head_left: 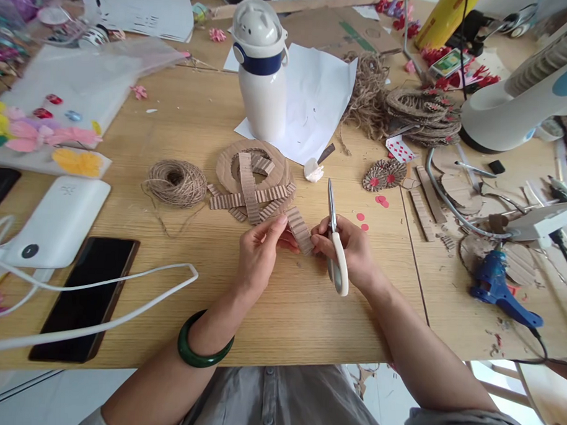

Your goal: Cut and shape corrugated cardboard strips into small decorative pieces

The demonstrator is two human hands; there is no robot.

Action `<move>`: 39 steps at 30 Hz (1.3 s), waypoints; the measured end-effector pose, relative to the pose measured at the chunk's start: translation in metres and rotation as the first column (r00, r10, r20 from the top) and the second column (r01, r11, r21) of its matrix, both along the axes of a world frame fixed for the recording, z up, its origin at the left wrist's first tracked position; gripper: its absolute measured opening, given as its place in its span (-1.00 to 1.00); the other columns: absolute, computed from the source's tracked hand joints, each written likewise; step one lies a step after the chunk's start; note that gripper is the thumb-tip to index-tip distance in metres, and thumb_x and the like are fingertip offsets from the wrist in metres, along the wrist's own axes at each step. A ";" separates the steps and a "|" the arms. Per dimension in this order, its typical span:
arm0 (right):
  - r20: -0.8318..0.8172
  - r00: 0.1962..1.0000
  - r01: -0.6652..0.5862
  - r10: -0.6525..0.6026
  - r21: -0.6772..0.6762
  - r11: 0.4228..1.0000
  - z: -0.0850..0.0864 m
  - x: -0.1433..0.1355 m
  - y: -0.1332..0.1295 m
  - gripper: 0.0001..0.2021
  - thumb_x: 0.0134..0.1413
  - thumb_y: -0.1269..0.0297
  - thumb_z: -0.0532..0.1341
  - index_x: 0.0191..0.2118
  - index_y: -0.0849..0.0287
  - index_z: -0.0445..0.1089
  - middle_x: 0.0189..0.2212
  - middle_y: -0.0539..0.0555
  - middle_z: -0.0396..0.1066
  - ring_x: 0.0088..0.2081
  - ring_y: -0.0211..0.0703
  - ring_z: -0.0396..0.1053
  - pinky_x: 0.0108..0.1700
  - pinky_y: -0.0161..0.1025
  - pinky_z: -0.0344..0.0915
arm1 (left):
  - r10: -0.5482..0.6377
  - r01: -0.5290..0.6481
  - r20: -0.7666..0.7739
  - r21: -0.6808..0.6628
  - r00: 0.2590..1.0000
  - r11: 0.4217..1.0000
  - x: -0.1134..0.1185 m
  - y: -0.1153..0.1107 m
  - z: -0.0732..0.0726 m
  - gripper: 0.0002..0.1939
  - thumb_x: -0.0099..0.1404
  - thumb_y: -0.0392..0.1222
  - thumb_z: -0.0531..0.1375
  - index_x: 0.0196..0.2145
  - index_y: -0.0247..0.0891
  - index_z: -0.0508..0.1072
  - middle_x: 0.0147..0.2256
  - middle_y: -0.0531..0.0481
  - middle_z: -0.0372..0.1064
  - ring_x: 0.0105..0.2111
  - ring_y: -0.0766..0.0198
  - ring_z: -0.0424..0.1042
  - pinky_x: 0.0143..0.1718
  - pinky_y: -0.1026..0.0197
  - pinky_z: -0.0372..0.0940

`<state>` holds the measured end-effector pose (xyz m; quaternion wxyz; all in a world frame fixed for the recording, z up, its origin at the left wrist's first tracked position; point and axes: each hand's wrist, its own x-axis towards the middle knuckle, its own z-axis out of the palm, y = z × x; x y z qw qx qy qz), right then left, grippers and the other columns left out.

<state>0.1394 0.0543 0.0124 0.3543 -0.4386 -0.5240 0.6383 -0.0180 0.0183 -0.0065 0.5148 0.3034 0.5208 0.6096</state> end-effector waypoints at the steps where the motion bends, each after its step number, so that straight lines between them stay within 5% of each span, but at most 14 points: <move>1: -0.001 1.000 -0.001 0.001 -0.004 1.000 0.000 0.000 0.000 -0.68 -0.07 0.14 0.40 -0.36 0.16 0.28 -0.48 -0.06 0.33 -0.50 -0.29 0.29 -0.43 -0.28 0.20 | 0.012 -0.012 0.029 -0.001 1.000 1.000 0.000 0.000 0.000 -0.69 0.29 -0.01 0.24 -0.50 -0.26 0.53 -0.57 0.03 0.45 -0.58 0.28 0.45 -0.54 0.26 0.40; 10: -0.027 0.998 0.057 -0.057 0.011 0.998 0.004 -0.002 -0.001 -0.72 -0.07 0.17 0.40 -0.35 0.16 0.31 -0.37 0.00 0.37 -0.43 -0.27 0.31 -0.39 -0.26 0.25 | -0.019 0.026 -0.158 0.046 0.987 0.999 -0.002 -0.002 0.002 -0.78 0.24 -0.05 0.30 -0.42 -0.26 0.55 -0.56 0.07 0.44 -0.56 0.33 0.44 -0.47 0.29 0.39; 18: 0.002 0.999 0.052 -0.052 0.018 0.998 0.007 0.000 -0.002 -0.65 -0.10 0.09 0.44 -0.32 0.14 0.33 -0.55 -0.11 0.24 -0.56 -0.34 0.13 -0.54 -0.31 0.10 | -0.237 0.243 -0.181 0.011 0.955 0.970 -0.002 -0.006 0.006 -0.76 0.28 -0.05 0.27 -0.44 -0.26 0.54 -0.54 0.07 0.43 -0.51 0.33 0.42 -0.44 0.32 0.34; 27: -0.089 0.979 0.184 -0.182 0.011 0.983 0.003 0.002 0.001 -0.67 -0.12 0.12 0.46 -0.34 0.14 0.34 -0.50 -0.09 0.28 -0.51 -0.33 0.24 -0.47 -0.31 0.22 | -0.372 0.372 -0.183 -0.036 0.910 0.927 -0.002 -0.008 0.000 -0.85 0.20 -0.12 0.35 -0.33 -0.25 0.59 -0.40 0.04 0.51 -0.37 0.30 0.45 -0.32 0.32 0.34; 29: -0.105 0.977 0.191 -0.188 0.017 0.982 0.002 0.003 0.002 -0.68 -0.11 0.14 0.46 -0.34 0.14 0.35 -0.48 -0.08 0.32 -0.48 -0.30 0.31 -0.41 -0.29 0.29 | -0.345 0.344 -0.099 -0.022 0.934 0.939 -0.001 -0.007 0.000 -0.87 0.23 -0.14 0.32 -0.32 -0.25 0.58 -0.38 0.03 0.50 -0.34 0.30 0.46 -0.27 0.31 0.36; 32: -0.139 0.969 0.208 -0.205 0.010 0.978 0.000 0.003 0.004 -0.73 -0.07 0.19 0.43 -0.33 0.15 0.36 -0.41 -0.04 0.41 -0.43 -0.28 0.38 -0.31 -0.26 0.37 | -0.333 0.350 0.236 -0.032 0.913 0.936 -0.001 -0.004 0.005 -0.89 0.28 -0.19 0.25 -0.33 -0.28 0.55 -0.40 0.03 0.45 -0.40 0.31 0.46 -0.26 0.24 0.43; 35: -0.167 0.970 0.186 -0.179 0.028 0.982 -0.001 0.003 0.005 -0.76 -0.03 0.22 0.40 -0.30 0.13 0.37 -0.23 0.06 0.50 -0.26 -0.20 0.44 -0.18 -0.20 0.42 | -0.333 0.441 0.561 -0.065 0.758 0.895 -0.002 -0.001 0.013 -0.89 0.28 -0.28 0.20 -0.37 -0.35 0.51 -0.48 0.06 0.32 -0.56 0.39 0.35 -0.46 0.26 0.44; 39: -0.193 0.979 0.067 -0.058 0.044 0.997 0.001 0.002 0.002 -0.72 -0.03 0.16 0.41 -0.27 0.13 0.36 -0.14 0.11 0.50 -0.19 -0.14 0.46 -0.14 -0.15 0.44 | -0.324 0.585 0.759 -0.091 0.565 0.806 -0.005 -0.001 0.017 -0.85 0.30 -0.32 0.16 -0.41 -0.40 0.47 -0.52 0.10 0.19 -0.65 0.51 0.19 -0.65 0.42 0.32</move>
